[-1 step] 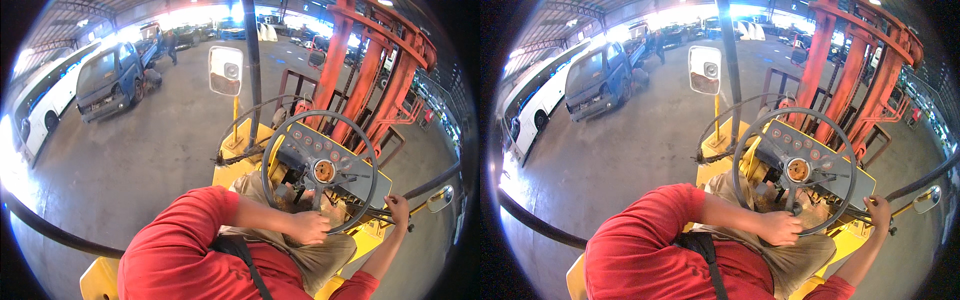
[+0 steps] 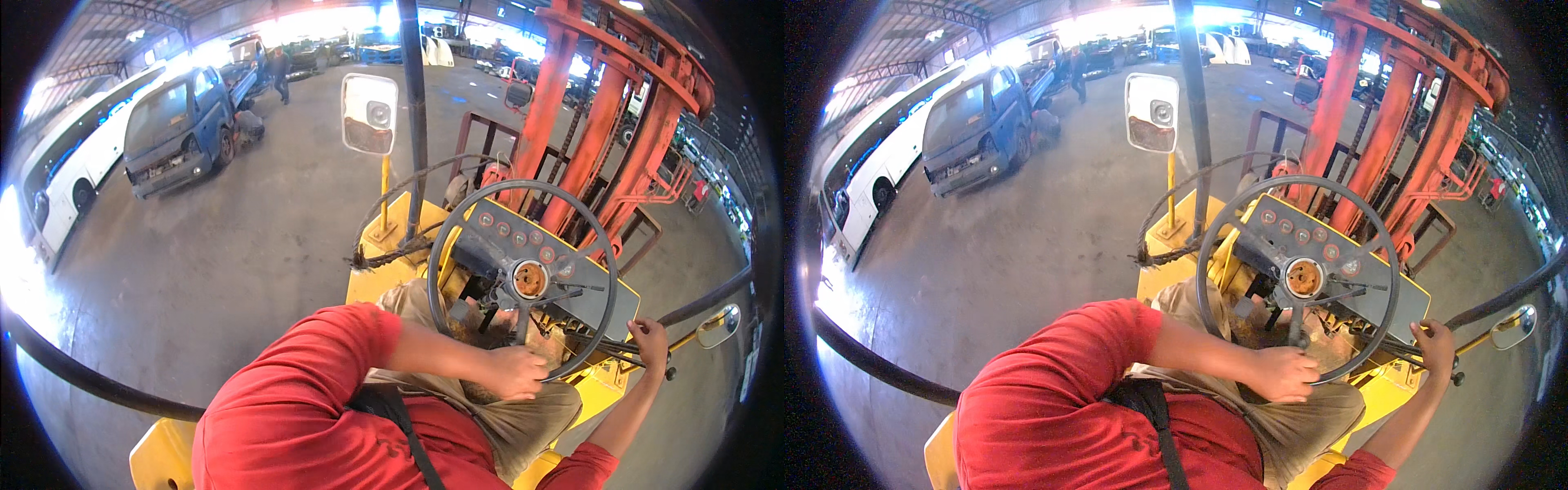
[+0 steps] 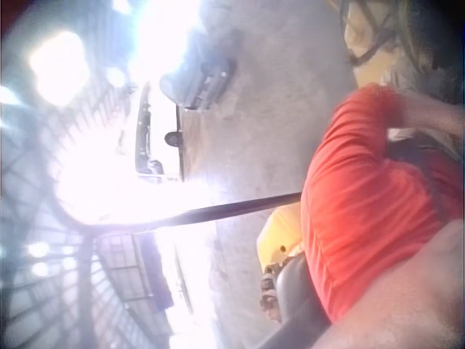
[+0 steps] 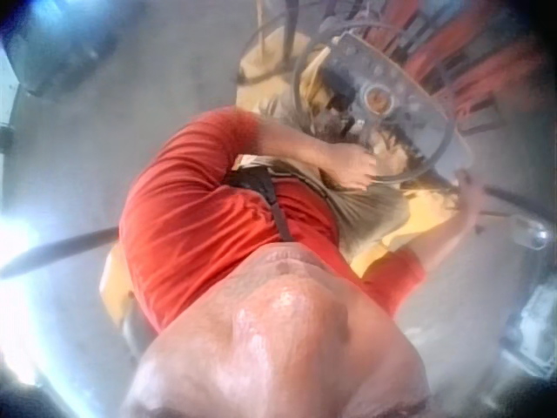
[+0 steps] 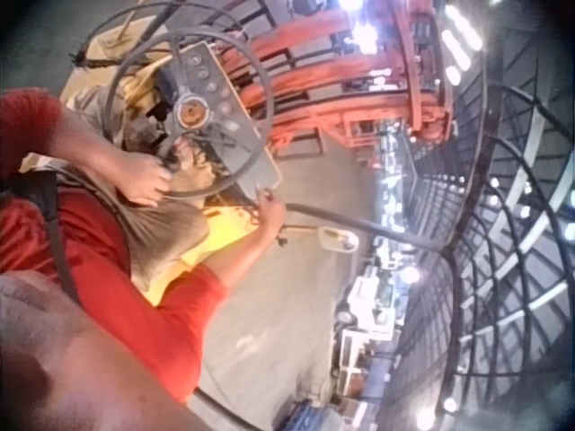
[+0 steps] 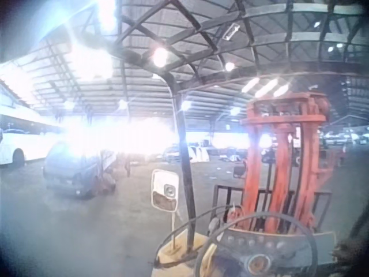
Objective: The person operates a yellow forklift inside a large vehicle repair garage, steering and maneuvering around parked trucks and scattered parts. The operator navigates through the space, making turns and adjustments to position the forklift.
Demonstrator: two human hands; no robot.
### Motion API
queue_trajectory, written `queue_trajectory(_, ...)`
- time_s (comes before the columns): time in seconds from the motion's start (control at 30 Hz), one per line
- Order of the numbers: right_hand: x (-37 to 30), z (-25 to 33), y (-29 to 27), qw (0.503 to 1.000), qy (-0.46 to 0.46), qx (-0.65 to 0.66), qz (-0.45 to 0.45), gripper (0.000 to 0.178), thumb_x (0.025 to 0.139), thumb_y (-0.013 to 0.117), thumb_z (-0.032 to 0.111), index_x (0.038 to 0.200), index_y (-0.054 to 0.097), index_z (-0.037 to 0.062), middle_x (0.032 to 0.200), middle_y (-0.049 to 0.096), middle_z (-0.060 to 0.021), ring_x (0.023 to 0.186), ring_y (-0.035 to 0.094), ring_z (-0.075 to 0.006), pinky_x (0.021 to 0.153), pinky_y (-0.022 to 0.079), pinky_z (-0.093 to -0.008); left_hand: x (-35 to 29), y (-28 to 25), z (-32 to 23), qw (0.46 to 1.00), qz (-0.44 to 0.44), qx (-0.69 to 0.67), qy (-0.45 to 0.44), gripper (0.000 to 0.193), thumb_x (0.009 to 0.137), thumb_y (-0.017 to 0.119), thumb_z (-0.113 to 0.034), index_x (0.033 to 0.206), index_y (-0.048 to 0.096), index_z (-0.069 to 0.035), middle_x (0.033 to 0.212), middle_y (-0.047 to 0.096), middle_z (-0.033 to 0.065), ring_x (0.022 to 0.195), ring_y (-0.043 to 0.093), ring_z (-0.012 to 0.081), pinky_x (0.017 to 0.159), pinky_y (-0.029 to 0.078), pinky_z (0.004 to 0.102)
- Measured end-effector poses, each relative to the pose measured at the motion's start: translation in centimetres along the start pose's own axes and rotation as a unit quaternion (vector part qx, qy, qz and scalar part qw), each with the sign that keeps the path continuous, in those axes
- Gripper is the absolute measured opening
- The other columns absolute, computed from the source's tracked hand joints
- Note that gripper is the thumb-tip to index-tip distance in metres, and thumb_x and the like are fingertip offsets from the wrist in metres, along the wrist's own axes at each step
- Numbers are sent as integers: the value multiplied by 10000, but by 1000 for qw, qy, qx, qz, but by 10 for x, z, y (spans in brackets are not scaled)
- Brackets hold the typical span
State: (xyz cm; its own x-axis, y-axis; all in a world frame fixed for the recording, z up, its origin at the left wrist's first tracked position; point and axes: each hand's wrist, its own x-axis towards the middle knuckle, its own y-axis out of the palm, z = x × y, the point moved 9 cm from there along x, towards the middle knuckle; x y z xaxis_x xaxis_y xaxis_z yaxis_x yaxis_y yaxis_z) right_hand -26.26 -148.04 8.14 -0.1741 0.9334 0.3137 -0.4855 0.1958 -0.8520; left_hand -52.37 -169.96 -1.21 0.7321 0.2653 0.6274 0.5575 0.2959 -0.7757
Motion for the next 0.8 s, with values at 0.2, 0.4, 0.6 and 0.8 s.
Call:
queue_trajectory(0.2, -2, -8, -1, 999, -9, 38, 11, 450, 897, 804, 342, 1105, 746, -52, 862, 750, -168, 785, 715, -243, 733, 546, -374, 92, 51, 31, 999, -2, 29, -36, 246, 879, 700, -339, 807, 742, -108, 937, 630, 50, 965, 591, 268, 699, 526, 417)
queue_trajectory(0.4, -4, -18, -4, 1000, -9, 15, 2, 515, 868, 814, 406, 1117, 749, -40, 856, 751, -179, 789, 718, -263, 737, 551, -384, 147, 66, 80, 993, -3, 49, -110, 251, 855, 698, -327, 848, 774, -88, 955, 660, 73, 1019, 603, 293, 772, 540, 449)
queue_trajectory(0.6, -11, 3, -5, 999, 24, 18, 13, 544, 866, 803, 443, 1126, 750, -32, 850, 753, -174, 787, 727, -268, 737, 551, -385, 149, 49, 90, 990, -18, 51, -134, 254, 843, 751, -338, 900, 788, -93, 1018, 655, 79, 1061, 604, 287, 829, 546, 450)
queue_trajectory(0.8, -7, -11, -2, 1000, 16, 19, 6, 553, 865, 798, 465, 1135, 757, -15, 872, 763, -171, 797, 736, -263, 731, 548, -385, 151, 42, 86, 989, -13, 47, -138, 233, 847, 753, -327, 879, 779, -97, 1006, 653, 68, 1049, 612, 280, 807, 553, 438)
